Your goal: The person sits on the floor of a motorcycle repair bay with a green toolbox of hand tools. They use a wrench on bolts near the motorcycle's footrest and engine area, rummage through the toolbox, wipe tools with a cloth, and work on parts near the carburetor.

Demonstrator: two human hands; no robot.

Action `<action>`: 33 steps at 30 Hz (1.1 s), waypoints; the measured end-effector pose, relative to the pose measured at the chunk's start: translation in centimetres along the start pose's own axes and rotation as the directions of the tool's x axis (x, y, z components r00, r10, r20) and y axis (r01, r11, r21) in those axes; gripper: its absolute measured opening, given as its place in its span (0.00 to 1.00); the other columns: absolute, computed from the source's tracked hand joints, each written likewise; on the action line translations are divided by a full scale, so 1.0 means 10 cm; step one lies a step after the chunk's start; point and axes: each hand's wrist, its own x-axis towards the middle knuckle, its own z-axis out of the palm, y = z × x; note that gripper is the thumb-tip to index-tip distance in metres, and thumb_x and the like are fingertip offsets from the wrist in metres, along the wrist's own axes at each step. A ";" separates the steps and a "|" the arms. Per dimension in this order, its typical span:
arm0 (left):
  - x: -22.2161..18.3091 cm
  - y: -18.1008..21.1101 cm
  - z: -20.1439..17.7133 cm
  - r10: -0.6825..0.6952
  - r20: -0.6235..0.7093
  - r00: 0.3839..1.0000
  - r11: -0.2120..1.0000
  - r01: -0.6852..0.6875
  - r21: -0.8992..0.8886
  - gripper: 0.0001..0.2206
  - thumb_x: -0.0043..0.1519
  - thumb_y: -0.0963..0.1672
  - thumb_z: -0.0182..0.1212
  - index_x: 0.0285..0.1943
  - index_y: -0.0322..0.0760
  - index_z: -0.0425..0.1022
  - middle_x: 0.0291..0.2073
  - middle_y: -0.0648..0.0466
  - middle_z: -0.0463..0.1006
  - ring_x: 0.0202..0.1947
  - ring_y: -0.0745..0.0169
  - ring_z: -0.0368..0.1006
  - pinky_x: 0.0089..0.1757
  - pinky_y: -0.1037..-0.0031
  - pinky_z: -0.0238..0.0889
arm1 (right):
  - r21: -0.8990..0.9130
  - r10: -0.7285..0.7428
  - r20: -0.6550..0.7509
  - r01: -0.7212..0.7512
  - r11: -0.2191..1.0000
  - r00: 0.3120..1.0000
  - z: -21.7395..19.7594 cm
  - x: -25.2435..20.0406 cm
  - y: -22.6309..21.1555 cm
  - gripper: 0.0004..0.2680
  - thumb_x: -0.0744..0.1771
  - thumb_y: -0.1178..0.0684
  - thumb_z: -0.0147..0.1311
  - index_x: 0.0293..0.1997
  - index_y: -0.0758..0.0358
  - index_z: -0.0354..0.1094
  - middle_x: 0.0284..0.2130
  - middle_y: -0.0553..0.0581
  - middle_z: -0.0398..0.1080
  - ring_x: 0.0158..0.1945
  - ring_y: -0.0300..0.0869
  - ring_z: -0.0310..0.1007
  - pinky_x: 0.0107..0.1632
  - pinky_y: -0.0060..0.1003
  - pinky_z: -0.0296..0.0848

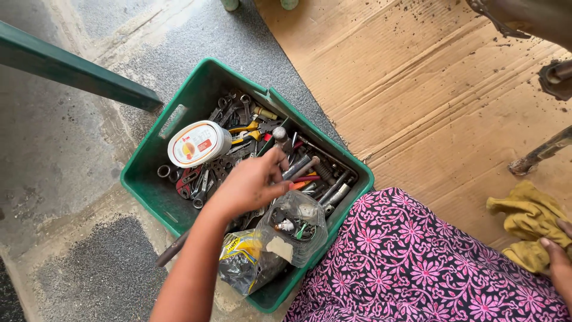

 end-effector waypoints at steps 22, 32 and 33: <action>-0.44 0.51 0.75 -0.052 -0.231 0.972 0.475 -0.180 -0.862 0.12 0.62 0.40 0.66 0.42 0.39 0.62 0.28 0.57 0.75 0.26 0.74 0.69 0.28 0.79 0.62 | 0.218 -0.740 0.032 0.718 0.661 0.672 0.62 -0.57 -4.53 0.19 0.63 0.59 0.62 0.61 0.65 0.68 0.62 0.65 0.67 0.64 0.57 0.67 0.63 0.47 0.66; -0.02 0.70 0.99 0.118 -0.084 0.989 0.871 -0.144 -0.470 0.16 0.53 0.43 0.76 0.38 0.36 0.68 0.22 0.57 0.76 0.21 0.73 0.65 0.26 0.77 0.61 | 0.092 -0.788 0.129 0.784 0.613 0.601 0.31 -0.58 -4.09 0.13 0.67 0.58 0.58 0.57 0.52 0.70 0.54 0.53 0.74 0.56 0.52 0.75 0.57 0.46 0.73; 0.02 0.66 1.00 0.074 -0.093 0.993 0.903 -0.106 -0.417 0.17 0.51 0.43 0.76 0.38 0.37 0.68 0.21 0.56 0.79 0.22 0.73 0.70 0.27 0.76 0.65 | 0.120 -0.788 0.119 0.779 0.615 0.604 0.28 -0.59 -4.11 0.13 0.66 0.59 0.57 0.57 0.53 0.70 0.52 0.55 0.75 0.54 0.53 0.76 0.55 0.46 0.74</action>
